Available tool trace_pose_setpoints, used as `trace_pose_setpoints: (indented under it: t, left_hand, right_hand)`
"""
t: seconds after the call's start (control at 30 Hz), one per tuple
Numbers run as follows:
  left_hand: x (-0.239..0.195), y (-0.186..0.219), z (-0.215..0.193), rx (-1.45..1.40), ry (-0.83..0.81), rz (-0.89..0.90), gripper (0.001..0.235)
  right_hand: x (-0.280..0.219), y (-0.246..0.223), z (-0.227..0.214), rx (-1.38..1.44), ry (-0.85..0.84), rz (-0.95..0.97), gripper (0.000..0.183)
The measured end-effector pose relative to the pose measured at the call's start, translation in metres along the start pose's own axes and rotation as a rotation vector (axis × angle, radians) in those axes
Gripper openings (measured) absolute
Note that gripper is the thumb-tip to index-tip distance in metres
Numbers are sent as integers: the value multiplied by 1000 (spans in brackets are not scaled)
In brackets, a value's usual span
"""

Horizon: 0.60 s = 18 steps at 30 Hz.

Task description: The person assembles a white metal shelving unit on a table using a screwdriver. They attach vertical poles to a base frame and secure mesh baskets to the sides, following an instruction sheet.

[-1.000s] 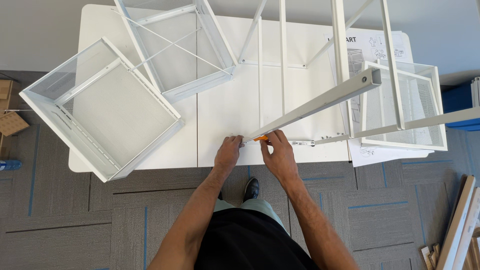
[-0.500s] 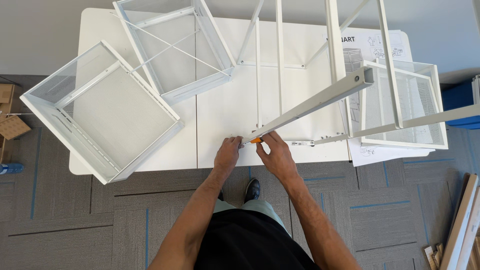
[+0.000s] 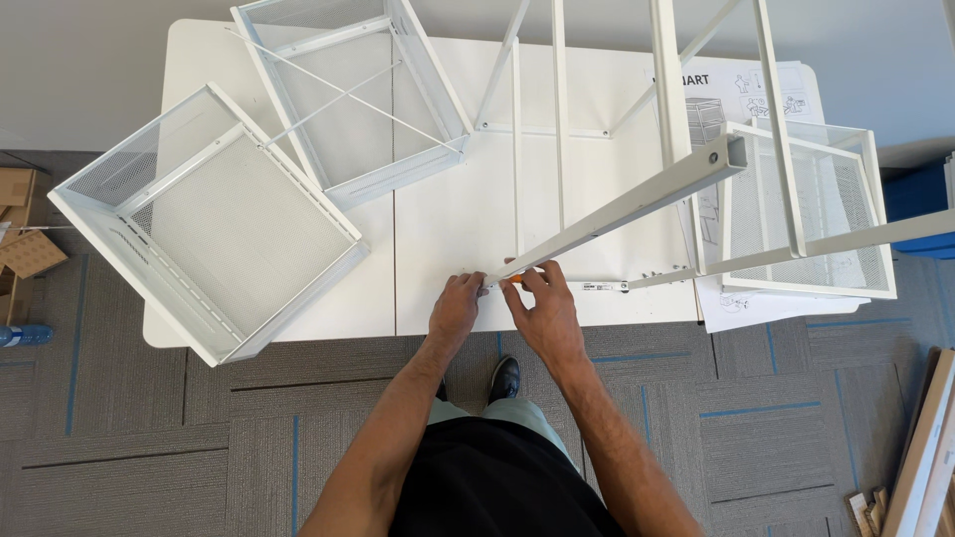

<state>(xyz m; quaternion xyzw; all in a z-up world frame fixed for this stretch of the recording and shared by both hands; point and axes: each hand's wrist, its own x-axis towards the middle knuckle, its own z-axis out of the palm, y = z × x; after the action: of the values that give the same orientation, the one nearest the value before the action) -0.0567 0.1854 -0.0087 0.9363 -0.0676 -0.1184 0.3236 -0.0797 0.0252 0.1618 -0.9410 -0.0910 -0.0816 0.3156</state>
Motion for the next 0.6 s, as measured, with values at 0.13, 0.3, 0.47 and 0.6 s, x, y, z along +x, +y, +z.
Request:
trace_pose_setpoints:
  t: [0.13, 0.3, 0.47, 0.6]
  left_hand:
    - [-4, 3, -5, -1, 5, -3, 25]
    - [-2, 2, -5, -5, 12, 11, 25]
    - [-1, 2, 1, 1, 16, 7, 24]
    - [2, -1, 1, -3, 0, 0, 24]
  right_hand:
    - [1, -5, 1, -23, 32, 15, 20]
    - [6, -12, -11, 93, -46, 64, 23]
    - [7, -17, -12, 108, -13, 29, 30]
    - [5, -29, -13, 43, 16, -4, 34]
